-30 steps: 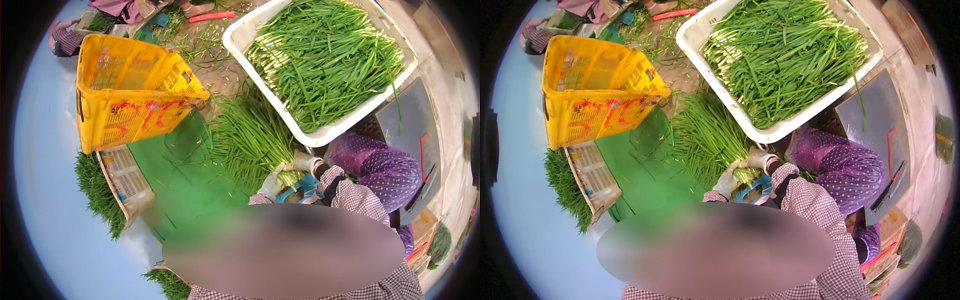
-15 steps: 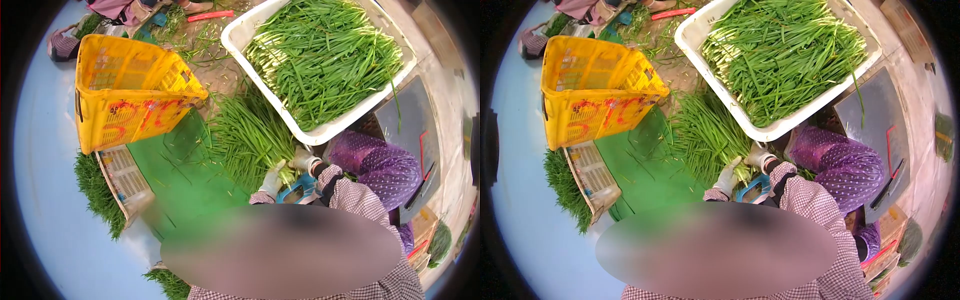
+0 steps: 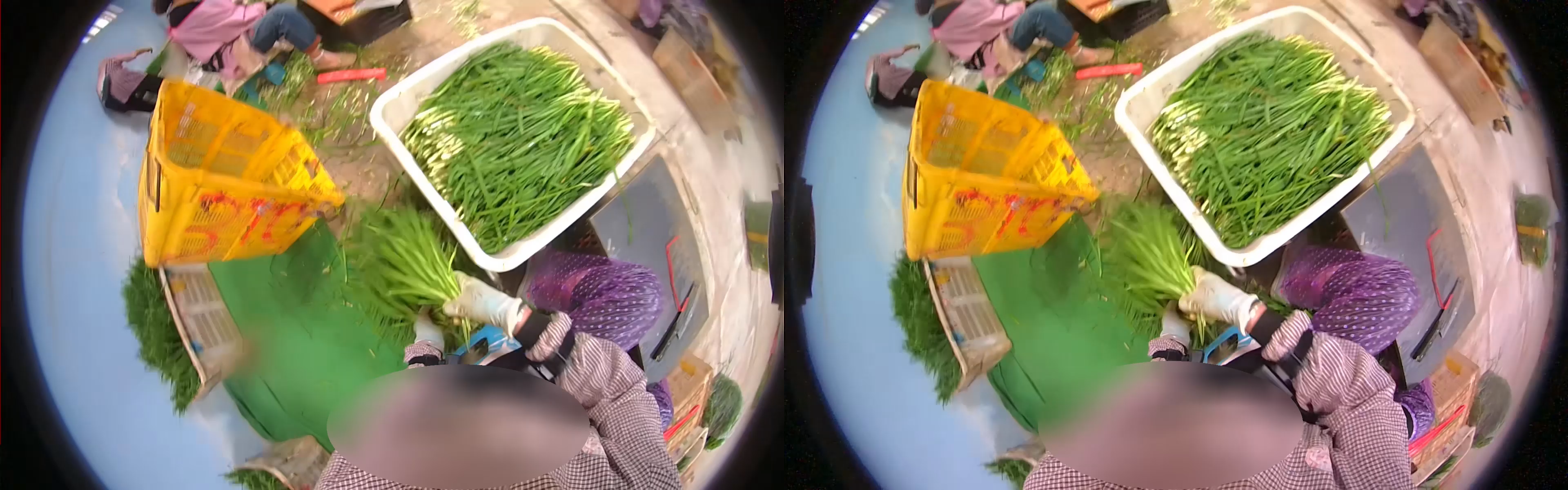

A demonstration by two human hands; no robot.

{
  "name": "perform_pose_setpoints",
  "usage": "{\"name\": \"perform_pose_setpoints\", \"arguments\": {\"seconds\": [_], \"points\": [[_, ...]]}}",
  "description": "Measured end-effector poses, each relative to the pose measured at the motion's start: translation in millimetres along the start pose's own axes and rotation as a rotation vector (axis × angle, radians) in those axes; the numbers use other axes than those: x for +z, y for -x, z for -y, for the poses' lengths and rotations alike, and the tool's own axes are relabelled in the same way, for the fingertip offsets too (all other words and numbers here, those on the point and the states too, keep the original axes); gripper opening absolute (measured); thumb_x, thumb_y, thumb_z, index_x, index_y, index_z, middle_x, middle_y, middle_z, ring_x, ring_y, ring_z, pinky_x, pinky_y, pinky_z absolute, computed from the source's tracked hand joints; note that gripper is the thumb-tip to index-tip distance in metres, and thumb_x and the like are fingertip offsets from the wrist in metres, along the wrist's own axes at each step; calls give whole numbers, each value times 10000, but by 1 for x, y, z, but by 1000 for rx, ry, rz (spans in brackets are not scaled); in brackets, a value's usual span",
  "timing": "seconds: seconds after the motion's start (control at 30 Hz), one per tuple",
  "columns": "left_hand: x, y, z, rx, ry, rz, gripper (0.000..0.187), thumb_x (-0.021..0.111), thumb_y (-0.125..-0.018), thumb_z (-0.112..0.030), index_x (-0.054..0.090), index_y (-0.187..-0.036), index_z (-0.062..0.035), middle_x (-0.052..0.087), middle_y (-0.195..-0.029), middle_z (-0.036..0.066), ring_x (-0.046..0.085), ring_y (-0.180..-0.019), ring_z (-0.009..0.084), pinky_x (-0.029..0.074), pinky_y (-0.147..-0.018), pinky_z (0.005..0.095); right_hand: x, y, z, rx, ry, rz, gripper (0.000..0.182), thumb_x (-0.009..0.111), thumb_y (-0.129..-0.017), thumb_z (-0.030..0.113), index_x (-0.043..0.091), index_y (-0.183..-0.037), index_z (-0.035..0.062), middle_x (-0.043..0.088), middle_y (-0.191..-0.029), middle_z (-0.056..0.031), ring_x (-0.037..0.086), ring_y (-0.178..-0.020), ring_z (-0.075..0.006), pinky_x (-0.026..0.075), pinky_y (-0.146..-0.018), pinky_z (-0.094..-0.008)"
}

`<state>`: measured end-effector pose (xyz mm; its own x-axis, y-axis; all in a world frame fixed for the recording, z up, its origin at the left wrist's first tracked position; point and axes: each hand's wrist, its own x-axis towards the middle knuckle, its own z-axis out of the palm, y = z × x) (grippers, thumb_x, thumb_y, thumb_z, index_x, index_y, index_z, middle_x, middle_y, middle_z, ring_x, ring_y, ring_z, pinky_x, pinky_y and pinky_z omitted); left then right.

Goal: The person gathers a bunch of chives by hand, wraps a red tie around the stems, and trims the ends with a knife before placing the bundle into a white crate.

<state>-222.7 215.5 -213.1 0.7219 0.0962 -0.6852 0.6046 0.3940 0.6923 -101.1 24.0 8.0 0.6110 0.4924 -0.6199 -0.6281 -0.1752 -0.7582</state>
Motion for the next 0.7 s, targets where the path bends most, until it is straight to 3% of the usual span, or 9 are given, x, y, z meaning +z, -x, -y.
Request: {"name": "perform_pose_setpoints", "arguments": {"seconds": [0.07,0.17,0.2,0.3,0.33,0.37,0.5,0.6,0.7], "points": [[10,-7,-12,330,-486,165,350,646,-970,-216,641,-1273,-42,729,-1144,144,710,-994,289,583,-857,399,-11,20,10,-140,199,1,559,721,-866,143,467,-1318,-68,683,-883,-86,663,-757,-159,538,-644,-306],[19,-38,10,66,-297,545,419,580,-993,-46,543,-1409,-14,661,-1310,160,664,-1158,253,568,-968,403,-24,31,14,100,677,-104,565,728,-847,147,481,-1308,-66,678,-873,-107,652,-838,-206,547,-706,-361],[19,-58,31,-161,60,594,440,638,-989,-194,551,-1412,-109,691,-1293,82,632,-1188,246,503,-1031,395,-24,28,4,-28,675,-143,558,734,-848,145,485,-1298,-70,683,-870,-97,647,-780,-187,540,-672,-358],[59,31,-70,210,-985,587,414,568,-1030,-262,555,-1422,-128,676,-1263,66,643,-1107,232,515,-963,409,-38,50,17,-174,172,24,645,701,-874,111,456,-1468,55,677,-874,-54,602,-681,-123,506,-607,-294],[55,54,-88,-99,-520,534,426,567,-1032,-278,555,-1425,-115,645,-1269,41,637,-1058,211,491,-961,419,-52,32,-9,-61,317,-70,760,680,-891,88,371,-1583,149,662,-865,-41,574,-679,-112,494,-603,-281],[73,67,-107,-404,-261,240,438,581,-1032,-282,556,-1432,-108,624,-1349,51,640,-1093,220,468,-1002,396,-52,46,5,-213,294,-80,568,712,-851,164,498,-1289,-128,710,-825,-173,682,-727,-226,553,-648,-390],[100,146,-183,-215,37,694,658,584,-1054,-423,408,-1555,-34,494,-1552,128,484,-1404,270,374,-1184,470,-35,82,42,-121,555,-209,661,726,-843,200,466,-1380,-85,718,-866,-224,729,-802,-345,567,-707,-430],[152,207,-213,37,236,894,710,594,-1048,-456,351,-1585,-60,487,-1547,115,504,-1380,273,391,-1167,456,-10,148,83,-376,1124,-519,803,719,-848,227,368,-1545,39,705,-943,-246,718,-863,-433,587,-720,-481],[203,260,-248,148,200,886,691,620,-1037,-449,374,-1569,-84,511,-1517,92,534,-1343,261,421,-1140,442,22,215,94,-380,1470,-778,771,711,-827,159,412,-1527,33,681,-985,-171,724,-765,-309,581,-635,-417]]}}
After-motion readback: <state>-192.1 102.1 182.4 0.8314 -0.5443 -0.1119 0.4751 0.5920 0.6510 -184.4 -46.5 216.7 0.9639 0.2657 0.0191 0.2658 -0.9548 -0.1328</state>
